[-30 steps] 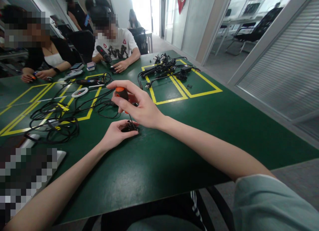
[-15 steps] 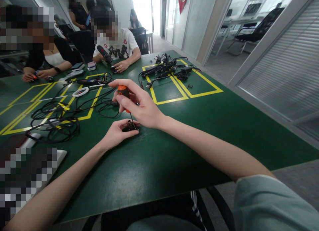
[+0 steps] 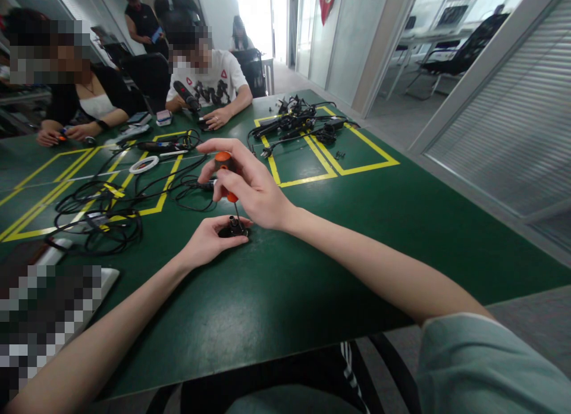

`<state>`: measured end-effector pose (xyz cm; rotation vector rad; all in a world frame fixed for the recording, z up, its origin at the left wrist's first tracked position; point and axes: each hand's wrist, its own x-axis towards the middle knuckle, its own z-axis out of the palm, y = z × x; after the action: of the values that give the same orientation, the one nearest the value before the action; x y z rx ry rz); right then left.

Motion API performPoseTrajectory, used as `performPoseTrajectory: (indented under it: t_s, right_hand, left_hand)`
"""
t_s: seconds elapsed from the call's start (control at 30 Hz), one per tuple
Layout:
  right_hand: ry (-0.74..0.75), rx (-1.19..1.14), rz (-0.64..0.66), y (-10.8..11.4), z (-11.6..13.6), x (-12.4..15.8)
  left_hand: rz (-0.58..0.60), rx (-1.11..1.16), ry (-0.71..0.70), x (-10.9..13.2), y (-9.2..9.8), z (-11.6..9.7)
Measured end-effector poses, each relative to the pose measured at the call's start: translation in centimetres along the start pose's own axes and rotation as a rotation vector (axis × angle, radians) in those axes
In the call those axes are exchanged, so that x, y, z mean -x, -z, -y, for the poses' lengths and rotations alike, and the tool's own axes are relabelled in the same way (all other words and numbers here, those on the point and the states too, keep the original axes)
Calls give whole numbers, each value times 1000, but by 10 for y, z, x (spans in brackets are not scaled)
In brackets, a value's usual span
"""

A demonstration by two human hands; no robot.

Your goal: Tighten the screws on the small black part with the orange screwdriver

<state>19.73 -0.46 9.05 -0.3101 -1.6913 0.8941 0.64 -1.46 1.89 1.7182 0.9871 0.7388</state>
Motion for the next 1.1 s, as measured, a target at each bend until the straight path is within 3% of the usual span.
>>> performPoseTrajectory:
  t_s: [0.23,0.8,0.97,1.1]
  right_hand:
    - [88,11,-31,-3,0,-1]
    - [96,25,-31,-3,-2,1]
    - [112,197,-38,-1,7,0]
    - [107,329,-50,-2,15,-1]
  left_hand:
    - [12,-17,-18,1,0,-2]
    - [-39,-200,-106,3,0,0]
    - [-41,-236,-136,0,1,2]
    - [27,-226,-143,-1,5,1]
